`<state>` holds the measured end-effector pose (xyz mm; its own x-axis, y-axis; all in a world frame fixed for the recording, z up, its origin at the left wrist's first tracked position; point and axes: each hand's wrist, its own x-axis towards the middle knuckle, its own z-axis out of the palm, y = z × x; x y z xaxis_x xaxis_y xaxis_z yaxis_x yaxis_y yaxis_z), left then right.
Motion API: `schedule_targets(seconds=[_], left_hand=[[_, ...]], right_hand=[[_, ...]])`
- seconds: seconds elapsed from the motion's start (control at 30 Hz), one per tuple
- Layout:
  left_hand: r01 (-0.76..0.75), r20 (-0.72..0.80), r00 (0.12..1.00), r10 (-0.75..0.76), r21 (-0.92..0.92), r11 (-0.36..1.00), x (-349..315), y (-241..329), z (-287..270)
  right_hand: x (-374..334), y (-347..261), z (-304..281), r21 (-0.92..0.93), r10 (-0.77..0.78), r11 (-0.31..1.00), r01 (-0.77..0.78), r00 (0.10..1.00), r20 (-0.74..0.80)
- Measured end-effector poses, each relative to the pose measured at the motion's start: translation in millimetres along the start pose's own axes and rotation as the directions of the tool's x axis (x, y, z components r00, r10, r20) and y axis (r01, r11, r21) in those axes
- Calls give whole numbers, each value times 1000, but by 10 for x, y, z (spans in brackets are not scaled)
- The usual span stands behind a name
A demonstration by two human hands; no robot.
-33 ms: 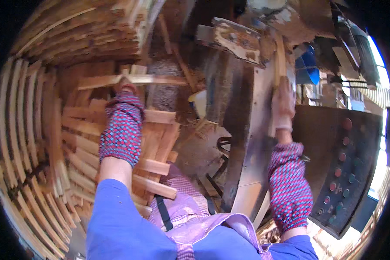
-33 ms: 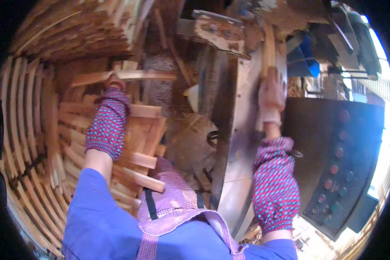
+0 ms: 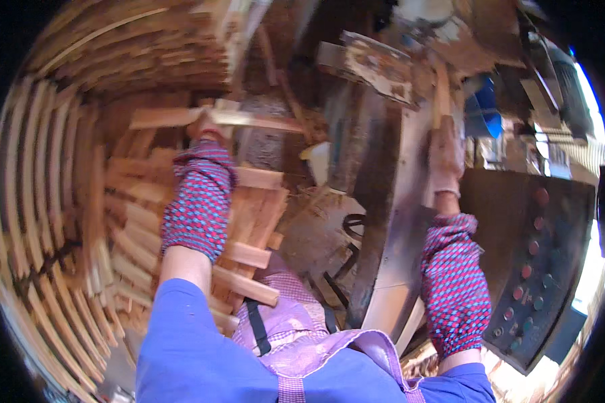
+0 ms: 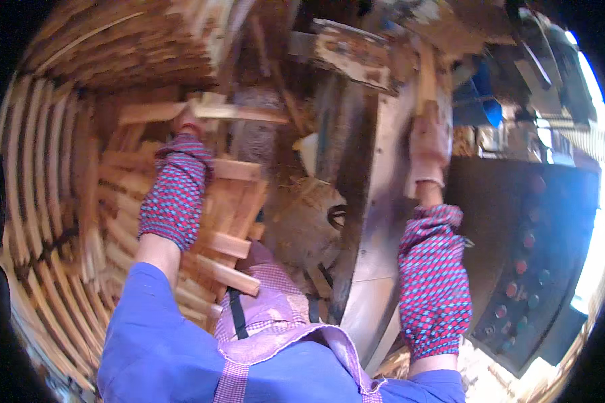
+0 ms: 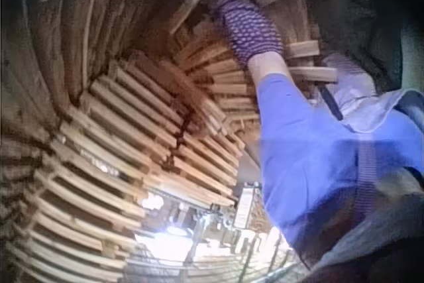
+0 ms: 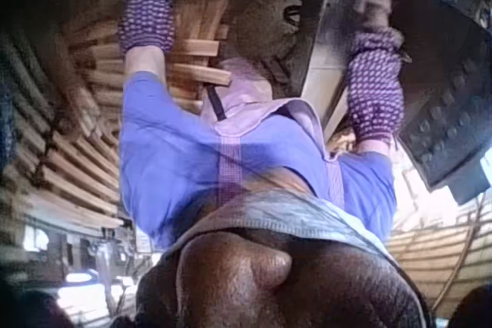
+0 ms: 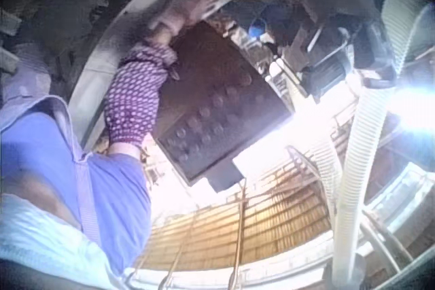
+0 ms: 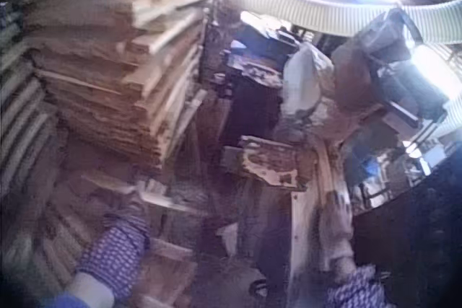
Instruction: The person processes wooden planks by picking them up from a pile and feeding them one by one through a woodworking machine.
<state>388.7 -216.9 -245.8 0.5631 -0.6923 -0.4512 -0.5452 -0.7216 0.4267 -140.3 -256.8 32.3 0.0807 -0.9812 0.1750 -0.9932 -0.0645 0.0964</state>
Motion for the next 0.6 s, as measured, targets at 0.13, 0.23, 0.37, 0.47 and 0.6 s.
schedule_targets(seconds=[0.13, 0.23, 0.37, 0.47, 0.6], left_hand=[[-85, -88, 985, -145, -996, 29, -1189, 911, -592], [-26, -32, 997, -69, -996, 84, -2408, 1139, -1467], [22, -6, 992, -124, -973, 228, -3301, 1032, -1642], [-347, -184, 929, 320, -730, 589, -3319, 396, -1676], [-155, -481, 703, 523, 614, 774, -2581, -1057, -2039]], right_hand=[[98, -293, -66, 413, -136, 870, 268, 937, -320], [-707, -1319, -798, 779, -430, 557, 289, 903, -28], [-1669, -1766, -909, 716, -690, 468, 519, 720, -71], [-2257, -1488, -1057, 762, -591, 522, 383, 806, 0], [-3353, -673, -1137, 742, -198, 670, -28, 956, 216]])
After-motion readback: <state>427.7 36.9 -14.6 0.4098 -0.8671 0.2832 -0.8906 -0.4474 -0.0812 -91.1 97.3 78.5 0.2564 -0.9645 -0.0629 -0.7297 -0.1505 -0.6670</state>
